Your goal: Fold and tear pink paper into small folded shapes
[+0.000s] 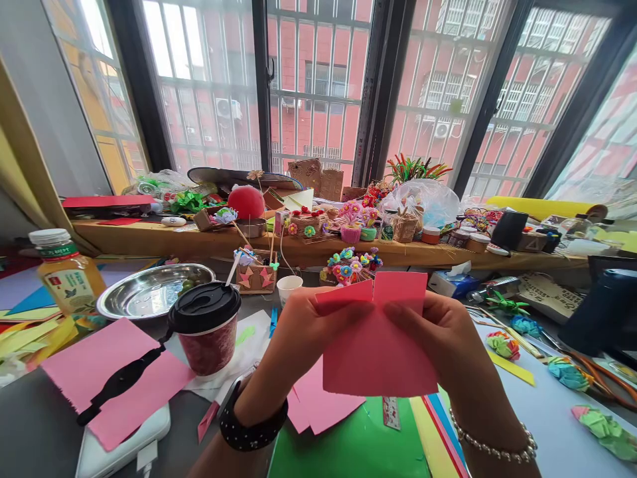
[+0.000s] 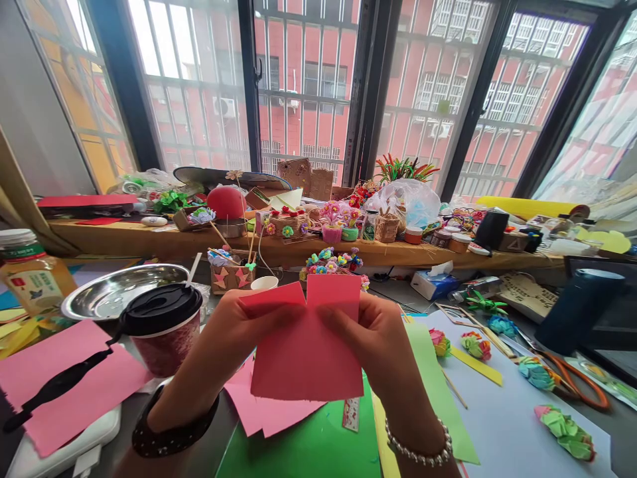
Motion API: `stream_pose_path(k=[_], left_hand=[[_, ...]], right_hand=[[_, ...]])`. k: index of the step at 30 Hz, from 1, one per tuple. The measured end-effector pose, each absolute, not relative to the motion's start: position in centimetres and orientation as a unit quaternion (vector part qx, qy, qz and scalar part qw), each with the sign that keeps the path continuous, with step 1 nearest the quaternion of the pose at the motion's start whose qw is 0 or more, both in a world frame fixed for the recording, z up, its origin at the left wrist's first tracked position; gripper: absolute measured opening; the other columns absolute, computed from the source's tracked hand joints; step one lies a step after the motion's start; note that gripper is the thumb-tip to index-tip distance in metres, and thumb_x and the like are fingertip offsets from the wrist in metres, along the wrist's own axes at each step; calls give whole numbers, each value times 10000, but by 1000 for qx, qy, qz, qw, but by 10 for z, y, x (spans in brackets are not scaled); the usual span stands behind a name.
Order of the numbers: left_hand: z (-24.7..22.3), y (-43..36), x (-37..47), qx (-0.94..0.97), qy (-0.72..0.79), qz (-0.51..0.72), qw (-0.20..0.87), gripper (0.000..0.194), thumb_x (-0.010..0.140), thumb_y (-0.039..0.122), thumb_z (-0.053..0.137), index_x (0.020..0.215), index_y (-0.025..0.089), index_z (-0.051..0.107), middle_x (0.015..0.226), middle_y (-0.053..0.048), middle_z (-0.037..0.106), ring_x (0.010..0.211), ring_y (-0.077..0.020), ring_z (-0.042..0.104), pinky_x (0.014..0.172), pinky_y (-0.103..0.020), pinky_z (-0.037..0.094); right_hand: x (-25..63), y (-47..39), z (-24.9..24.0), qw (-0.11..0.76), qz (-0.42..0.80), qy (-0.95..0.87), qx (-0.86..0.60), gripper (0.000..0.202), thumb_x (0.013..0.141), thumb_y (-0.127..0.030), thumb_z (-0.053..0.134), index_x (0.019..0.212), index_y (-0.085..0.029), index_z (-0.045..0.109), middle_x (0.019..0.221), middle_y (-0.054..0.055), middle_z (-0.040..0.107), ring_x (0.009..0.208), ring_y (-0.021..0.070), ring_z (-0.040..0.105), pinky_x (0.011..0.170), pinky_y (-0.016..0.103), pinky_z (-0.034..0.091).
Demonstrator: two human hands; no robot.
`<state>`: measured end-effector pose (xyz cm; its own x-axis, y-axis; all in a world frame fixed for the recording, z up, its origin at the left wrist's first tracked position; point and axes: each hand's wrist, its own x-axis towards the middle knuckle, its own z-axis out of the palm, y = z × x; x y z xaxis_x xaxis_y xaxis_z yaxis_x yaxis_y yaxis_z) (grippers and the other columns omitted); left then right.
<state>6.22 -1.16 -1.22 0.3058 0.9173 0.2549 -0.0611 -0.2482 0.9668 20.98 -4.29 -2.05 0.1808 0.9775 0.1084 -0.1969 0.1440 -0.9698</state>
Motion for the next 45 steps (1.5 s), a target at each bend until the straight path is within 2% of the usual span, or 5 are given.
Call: stream_pose_path(k=[7, 16, 22, 34, 45], left_hand=[[-14, -9, 61, 612, 321, 439, 574, 157, 618, 292, 687, 667, 142, 687, 697, -19, 677, 609, -126, 578, 519, -192, 432], [-15, -12, 63, 632, 339, 460, 523, 203, 638, 334, 657, 670, 137, 691, 667, -31, 671, 581, -143, 579, 479, -202, 410], [-15, -15, 65, 644, 338, 477, 494, 195, 665, 318, 632, 671, 134, 694, 658, -30, 663, 578, -137, 563, 472, -195, 391], [-16, -6, 60, 655, 305, 425, 545, 160, 654, 292, 661, 696, 138, 669, 732, -35, 673, 666, -163, 597, 553, -224, 454], [-16, -11, 62, 638, 330, 459, 523, 209, 649, 334, 659, 732, 144, 683, 701, -26, 668, 617, -135, 564, 519, -199, 420]], right_hand=[[212, -42, -21, 642, 424, -448, -456, 220, 520, -333, 752, 658, -172, 693, 596, 36, 690, 495, 158, 594, 418, 219, 456], [214, -42, -22, 625, 419, -475, -456, 267, 508, -398, 743, 621, -161, 694, 596, 45, 687, 485, 172, 590, 419, 247, 458], [212, -42, -21, 629, 469, -428, -449, 240, 496, -362, 760, 607, -162, 689, 548, 26, 670, 446, 134, 570, 390, 197, 429], [212, -40, -21, 636, 457, -433, -448, 232, 533, -343, 741, 682, -175, 686, 620, 45, 699, 503, 184, 620, 446, 254, 487], [210, -44, -22, 633, 477, -444, -418, 229, 553, -357, 741, 669, -166, 691, 559, 19, 670, 480, 143, 593, 433, 200, 451]])
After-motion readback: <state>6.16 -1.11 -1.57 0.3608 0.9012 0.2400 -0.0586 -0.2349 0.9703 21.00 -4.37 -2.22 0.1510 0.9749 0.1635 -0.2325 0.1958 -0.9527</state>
